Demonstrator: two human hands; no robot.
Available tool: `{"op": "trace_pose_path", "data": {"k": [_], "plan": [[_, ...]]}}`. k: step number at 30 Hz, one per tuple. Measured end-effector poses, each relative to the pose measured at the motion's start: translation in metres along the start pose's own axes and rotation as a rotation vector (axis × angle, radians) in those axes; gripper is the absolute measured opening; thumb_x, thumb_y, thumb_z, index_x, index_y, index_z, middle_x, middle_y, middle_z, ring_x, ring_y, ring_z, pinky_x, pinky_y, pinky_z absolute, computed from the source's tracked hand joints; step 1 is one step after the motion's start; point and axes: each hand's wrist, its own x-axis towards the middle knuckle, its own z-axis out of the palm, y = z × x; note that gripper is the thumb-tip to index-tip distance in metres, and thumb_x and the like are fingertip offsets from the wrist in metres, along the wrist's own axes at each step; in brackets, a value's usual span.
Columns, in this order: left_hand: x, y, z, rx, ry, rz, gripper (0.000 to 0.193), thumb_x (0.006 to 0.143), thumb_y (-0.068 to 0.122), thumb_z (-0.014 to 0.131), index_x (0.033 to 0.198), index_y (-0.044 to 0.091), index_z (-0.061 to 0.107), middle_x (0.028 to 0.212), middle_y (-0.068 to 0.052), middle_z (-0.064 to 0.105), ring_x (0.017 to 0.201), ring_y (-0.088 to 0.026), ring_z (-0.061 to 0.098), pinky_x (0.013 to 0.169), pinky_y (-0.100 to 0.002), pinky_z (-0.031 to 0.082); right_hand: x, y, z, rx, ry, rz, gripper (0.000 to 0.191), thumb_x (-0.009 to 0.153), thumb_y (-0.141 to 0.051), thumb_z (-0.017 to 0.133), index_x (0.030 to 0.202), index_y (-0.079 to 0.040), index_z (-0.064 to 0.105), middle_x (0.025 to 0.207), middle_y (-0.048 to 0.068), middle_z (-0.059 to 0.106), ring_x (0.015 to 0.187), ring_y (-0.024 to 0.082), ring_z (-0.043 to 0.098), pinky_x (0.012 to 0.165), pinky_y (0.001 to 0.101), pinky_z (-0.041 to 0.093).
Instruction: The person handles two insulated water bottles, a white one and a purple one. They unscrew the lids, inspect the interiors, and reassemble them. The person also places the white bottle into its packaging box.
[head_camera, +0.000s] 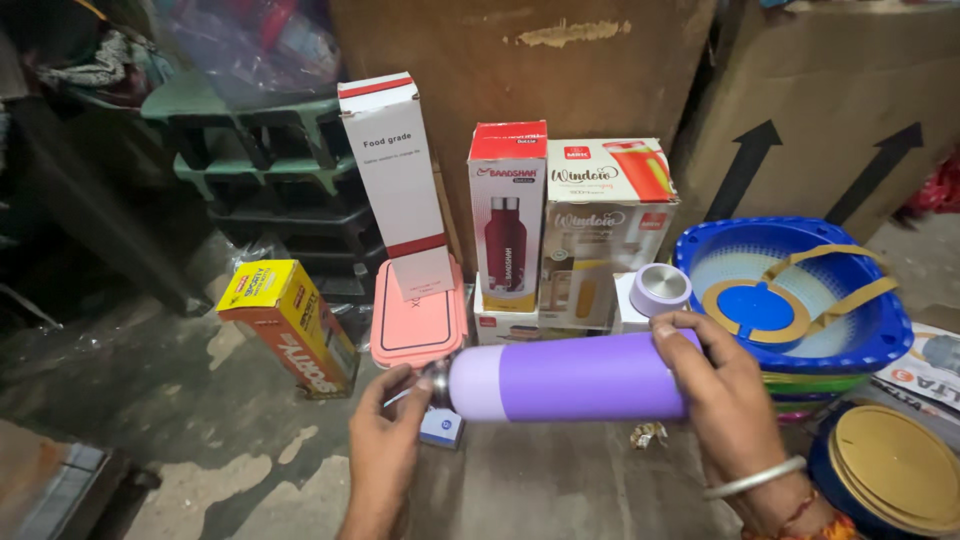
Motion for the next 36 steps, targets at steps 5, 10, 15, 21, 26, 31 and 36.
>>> {"op": "trace_pose_path", "data": {"k": [5, 10, 15, 21, 26, 31, 36], "plan": [[0.000, 0.013, 0.000, -0.179, -0.094, 0.042, 0.027, 0.095, 0.015, 0.067, 0.109, -0.007, 0.073, 0.096, -0.009, 0.074, 0.085, -0.013, 0.067, 0.079, -0.028, 0.055, -0.005, 0.017, 0.003, 0.351, 0.014, 0.235, 0.025, 0.096, -0.021, 0.061, 0.111, -0.002, 0.067, 0.094, 0.006, 0.067, 0.082, 0.015, 0.063, 0.070, 0.0308, 0.050], [0.000, 0.039, -0.003, -0.027, -0.123, -0.030, 0.028, 0.098, 0.023, 0.063, 0.107, -0.002, 0.074, 0.075, 0.000, 0.055, 0.066, -0.009, 0.047, 0.059, -0.026, 0.038, -0.007, 0.018, 0.010, 0.376, 0.063, 0.298, 0.028, 0.096, -0.022, 0.058, 0.113, -0.002, 0.067, 0.101, 0.006, 0.068, 0.089, 0.015, 0.065, 0.077, 0.0334, 0.052], [0.001, 0.069, 0.000, 0.013, -0.215, -0.112, 0.037, 0.102, 0.033, 0.054, 0.093, -0.001, 0.067, 0.064, -0.001, 0.051, 0.060, -0.012, 0.046, 0.056, -0.027, 0.035, -0.016, 0.014, 0.014, 0.091, 0.008, -0.052, 0.035, 0.097, -0.027, 0.055, 0.121, -0.004, 0.067, 0.103, 0.008, 0.071, 0.094, 0.015, 0.065, 0.083, 0.0276, 0.050], [-0.001, 0.076, -0.007, 0.030, -0.237, 0.043, 0.039, 0.104, 0.034, 0.052, 0.085, 0.002, 0.065, 0.064, 0.000, 0.051, 0.060, -0.011, 0.047, 0.057, -0.026, 0.037, -0.007, 0.010, 0.009, 0.072, -0.108, 0.635, 0.070, 0.104, -0.059, 0.036, 0.137, -0.003, 0.059, 0.103, 0.023, 0.069, 0.091, 0.034, 0.064, 0.071, 0.0484, 0.044], [0.010, 0.054, -0.028, -0.087, -0.302, -0.120, 0.039, 0.107, 0.035, 0.052, 0.088, 0.001, 0.058, 0.059, -0.005, 0.049, 0.053, -0.017, 0.045, 0.052, -0.031, 0.037, -0.007, 0.008, -0.008, -0.086, -0.429, -0.270, 0.066, 0.103, -0.051, 0.057, 0.140, 0.003, 0.049, 0.119, 0.021, 0.062, 0.108, 0.026, 0.060, 0.082, 0.0400, 0.049], [0.012, 0.028, -0.033, -0.427, -0.241, -0.226, 0.027, 0.102, 0.028, 0.052, 0.096, 0.003, 0.059, 0.067, -0.003, 0.056, 0.058, -0.015, 0.053, 0.058, -0.031, 0.045, -0.006, 0.010, -0.001, -0.052, -0.364, 0.296, 0.063, 0.104, -0.053, 0.051, 0.138, 0.001, 0.055, 0.115, 0.017, 0.064, 0.099, 0.023, 0.063, 0.075, 0.0411, 0.059], [0.016, 0.019, -0.036, -0.408, -0.198, -0.235, 0.030, 0.103, 0.032, 0.053, 0.095, 0.004, 0.059, 0.062, -0.004, 0.052, 0.052, -0.016, 0.051, 0.051, -0.032, 0.042, -0.008, 0.012, 0.000, -0.126, -0.387, 0.305, 0.058, 0.092, -0.049, 0.061, 0.130, -0.006, 0.062, 0.103, 0.010, 0.070, 0.086, 0.017, 0.066, 0.062, 0.0354, 0.058]]}}
